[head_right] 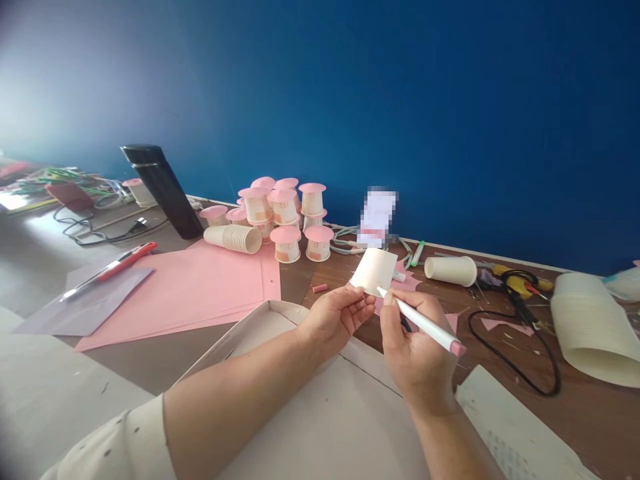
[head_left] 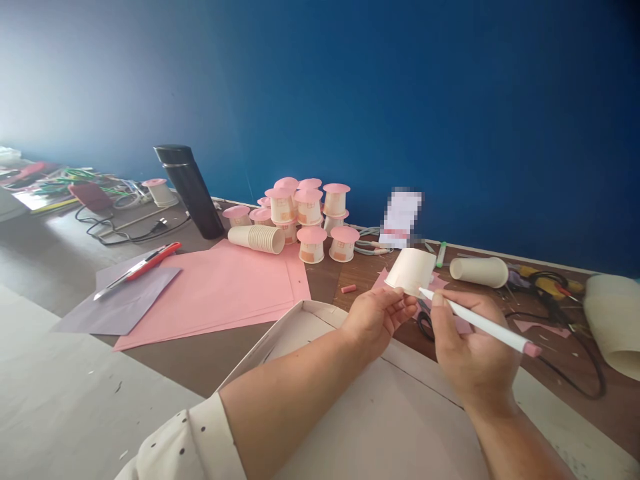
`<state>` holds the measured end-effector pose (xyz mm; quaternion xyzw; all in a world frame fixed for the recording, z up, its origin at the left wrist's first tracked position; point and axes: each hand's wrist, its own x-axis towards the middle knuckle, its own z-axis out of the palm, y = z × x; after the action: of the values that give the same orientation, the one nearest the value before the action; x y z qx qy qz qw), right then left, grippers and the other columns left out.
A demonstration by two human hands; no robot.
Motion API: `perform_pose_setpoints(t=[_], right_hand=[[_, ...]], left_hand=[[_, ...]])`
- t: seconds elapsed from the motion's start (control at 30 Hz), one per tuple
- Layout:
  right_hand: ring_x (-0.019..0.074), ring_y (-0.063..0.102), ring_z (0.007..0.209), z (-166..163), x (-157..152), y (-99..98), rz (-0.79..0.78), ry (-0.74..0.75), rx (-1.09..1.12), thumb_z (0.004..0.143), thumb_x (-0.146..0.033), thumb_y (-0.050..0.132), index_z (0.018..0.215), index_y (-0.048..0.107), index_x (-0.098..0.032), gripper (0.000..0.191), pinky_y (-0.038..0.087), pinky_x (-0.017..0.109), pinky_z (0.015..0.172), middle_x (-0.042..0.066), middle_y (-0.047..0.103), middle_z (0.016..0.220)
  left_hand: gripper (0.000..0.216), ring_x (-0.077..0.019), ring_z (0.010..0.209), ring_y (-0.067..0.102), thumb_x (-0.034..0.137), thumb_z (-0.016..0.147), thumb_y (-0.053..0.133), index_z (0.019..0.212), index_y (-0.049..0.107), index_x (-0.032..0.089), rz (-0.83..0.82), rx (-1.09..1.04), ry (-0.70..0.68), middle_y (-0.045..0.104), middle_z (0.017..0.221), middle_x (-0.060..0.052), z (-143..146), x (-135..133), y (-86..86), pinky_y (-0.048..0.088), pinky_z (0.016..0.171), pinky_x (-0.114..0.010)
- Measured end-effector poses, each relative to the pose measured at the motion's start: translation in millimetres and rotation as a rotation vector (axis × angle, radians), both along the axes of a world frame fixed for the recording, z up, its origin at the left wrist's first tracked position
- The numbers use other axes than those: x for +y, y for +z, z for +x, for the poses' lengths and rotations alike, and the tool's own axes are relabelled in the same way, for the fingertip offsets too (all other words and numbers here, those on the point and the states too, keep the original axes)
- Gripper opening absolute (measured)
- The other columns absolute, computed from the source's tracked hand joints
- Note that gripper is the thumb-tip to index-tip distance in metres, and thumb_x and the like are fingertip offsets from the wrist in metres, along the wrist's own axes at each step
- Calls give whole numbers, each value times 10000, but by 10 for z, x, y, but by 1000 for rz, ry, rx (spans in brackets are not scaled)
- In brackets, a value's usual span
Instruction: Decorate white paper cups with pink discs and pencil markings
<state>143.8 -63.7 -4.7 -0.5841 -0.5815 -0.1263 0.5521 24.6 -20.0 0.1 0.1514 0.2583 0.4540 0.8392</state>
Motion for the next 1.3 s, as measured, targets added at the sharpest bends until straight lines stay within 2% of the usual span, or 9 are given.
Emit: perform_pose_setpoints(t=[0.8,1.3], right_hand=[[181,654,730,5,-7,-20,-28,-2,6,876,-371,620,907,663,-176,202,542,300,620,69,686,831],[170,654,734,6,3,-35,-13,8,-20,881,-349,618,910,664,-180,178,538,289,631,63,683,839]], left_hand=[[133,-104,680,635,59,866,564,775,660,73,18,-8,-10,652,715,-67,0,-10,-2,521,897,-274],[148,-107,698,635,57,863,545,795,676,62,40,-15,-26,657,737,-74,13,-10,-20,511,870,-259]])
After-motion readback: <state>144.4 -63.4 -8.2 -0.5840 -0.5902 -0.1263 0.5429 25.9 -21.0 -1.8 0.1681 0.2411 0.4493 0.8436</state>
